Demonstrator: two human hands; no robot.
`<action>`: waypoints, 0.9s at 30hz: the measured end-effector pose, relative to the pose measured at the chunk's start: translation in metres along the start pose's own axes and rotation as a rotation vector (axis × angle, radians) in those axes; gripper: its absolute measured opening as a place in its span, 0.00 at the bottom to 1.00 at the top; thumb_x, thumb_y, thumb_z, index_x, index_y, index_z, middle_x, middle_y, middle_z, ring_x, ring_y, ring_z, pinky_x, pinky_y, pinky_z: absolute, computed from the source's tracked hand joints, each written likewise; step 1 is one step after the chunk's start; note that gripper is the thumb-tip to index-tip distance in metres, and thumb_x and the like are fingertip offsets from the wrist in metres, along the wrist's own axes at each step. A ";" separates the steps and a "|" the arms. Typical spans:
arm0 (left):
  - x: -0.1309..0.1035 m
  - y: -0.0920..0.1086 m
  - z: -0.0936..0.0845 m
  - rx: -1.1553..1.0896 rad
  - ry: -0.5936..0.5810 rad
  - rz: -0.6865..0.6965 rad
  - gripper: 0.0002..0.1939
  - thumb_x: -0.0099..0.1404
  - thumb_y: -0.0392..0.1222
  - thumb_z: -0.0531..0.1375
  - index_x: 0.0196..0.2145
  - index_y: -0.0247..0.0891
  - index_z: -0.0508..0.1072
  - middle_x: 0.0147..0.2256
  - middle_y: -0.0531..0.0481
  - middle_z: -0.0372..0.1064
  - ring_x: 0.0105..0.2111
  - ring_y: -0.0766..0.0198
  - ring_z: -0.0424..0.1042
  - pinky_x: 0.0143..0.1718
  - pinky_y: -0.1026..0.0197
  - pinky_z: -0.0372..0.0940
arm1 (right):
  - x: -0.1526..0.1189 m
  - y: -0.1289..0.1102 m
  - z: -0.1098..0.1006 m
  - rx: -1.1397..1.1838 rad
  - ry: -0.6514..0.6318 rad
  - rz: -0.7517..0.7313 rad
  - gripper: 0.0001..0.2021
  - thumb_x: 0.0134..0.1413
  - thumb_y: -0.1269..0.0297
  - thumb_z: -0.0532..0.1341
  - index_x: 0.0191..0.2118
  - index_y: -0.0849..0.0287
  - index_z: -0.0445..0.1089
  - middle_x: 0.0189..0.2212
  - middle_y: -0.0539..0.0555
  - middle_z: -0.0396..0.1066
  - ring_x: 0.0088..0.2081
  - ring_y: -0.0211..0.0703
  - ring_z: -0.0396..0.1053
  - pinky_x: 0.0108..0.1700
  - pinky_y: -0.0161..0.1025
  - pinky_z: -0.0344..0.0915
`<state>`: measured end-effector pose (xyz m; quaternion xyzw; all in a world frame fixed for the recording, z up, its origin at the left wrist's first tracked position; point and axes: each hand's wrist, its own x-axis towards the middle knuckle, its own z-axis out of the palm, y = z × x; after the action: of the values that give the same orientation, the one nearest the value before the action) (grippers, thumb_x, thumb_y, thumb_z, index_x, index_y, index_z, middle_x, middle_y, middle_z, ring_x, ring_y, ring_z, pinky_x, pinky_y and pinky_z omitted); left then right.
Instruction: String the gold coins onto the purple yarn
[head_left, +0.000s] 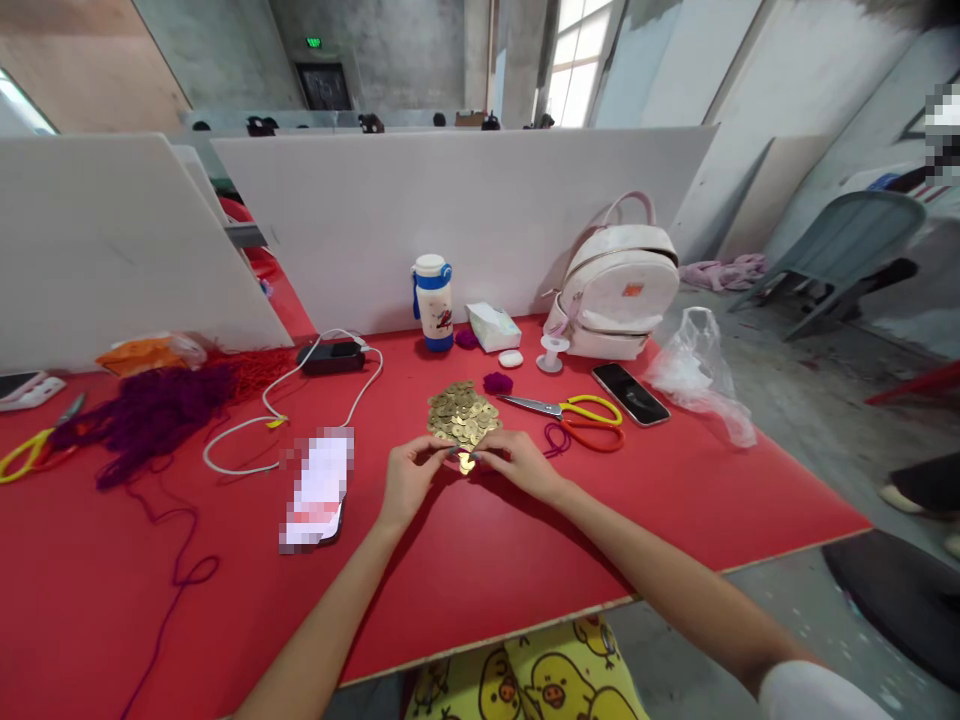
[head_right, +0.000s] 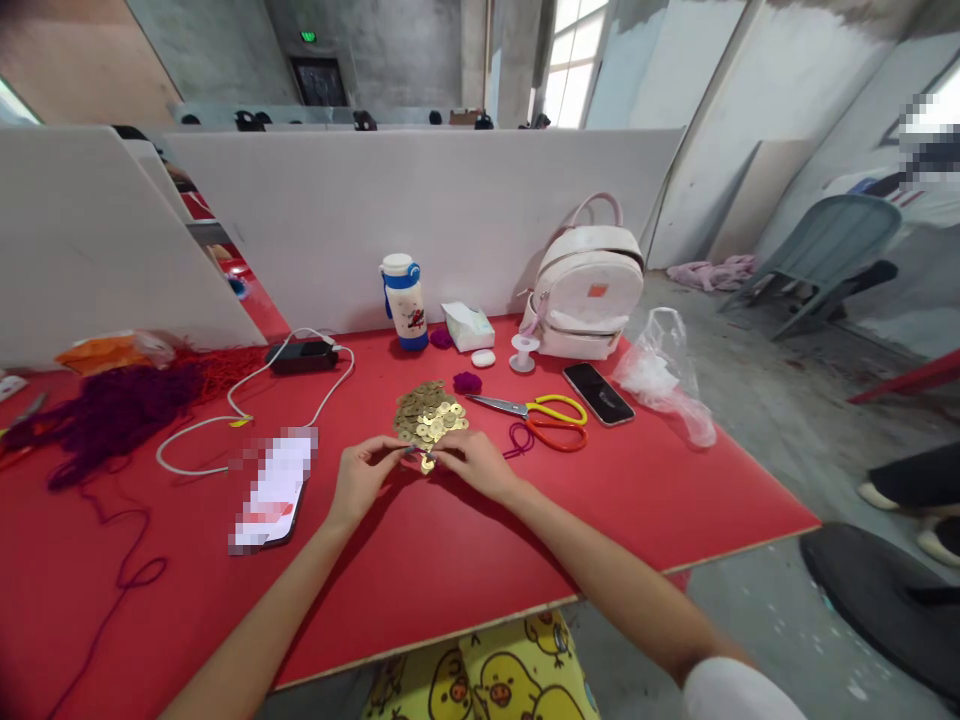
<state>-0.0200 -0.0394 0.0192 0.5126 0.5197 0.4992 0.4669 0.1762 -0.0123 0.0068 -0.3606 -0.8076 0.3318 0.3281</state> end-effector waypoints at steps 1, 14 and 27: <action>0.000 0.001 -0.001 0.028 0.013 0.032 0.06 0.53 0.41 0.65 0.28 0.36 0.79 0.27 0.48 0.77 0.30 0.58 0.76 0.35 0.59 0.71 | 0.000 0.000 0.001 0.012 0.006 -0.010 0.13 0.65 0.62 0.55 0.35 0.59 0.75 0.32 0.54 0.75 0.35 0.43 0.70 0.40 0.37 0.62; -0.005 0.004 0.009 -0.031 -0.027 0.102 0.03 0.51 0.40 0.67 0.25 0.39 0.81 0.26 0.50 0.73 0.25 0.65 0.71 0.27 0.65 0.67 | -0.001 -0.004 0.006 0.217 0.087 -0.107 0.11 0.63 0.60 0.58 0.33 0.58 0.75 0.34 0.55 0.73 0.39 0.44 0.70 0.45 0.42 0.65; -0.009 0.003 0.011 -0.131 -0.018 -0.089 0.09 0.51 0.44 0.67 0.29 0.35 0.78 0.24 0.50 0.75 0.20 0.62 0.74 0.24 0.60 0.72 | -0.004 -0.006 0.003 -0.058 0.167 -0.107 0.07 0.58 0.72 0.58 0.38 0.56 0.73 0.38 0.54 0.72 0.43 0.45 0.68 0.46 0.43 0.66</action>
<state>-0.0084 -0.0476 0.0215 0.4618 0.5038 0.5063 0.5260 0.1734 -0.0195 0.0086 -0.3527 -0.8048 0.2592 0.4009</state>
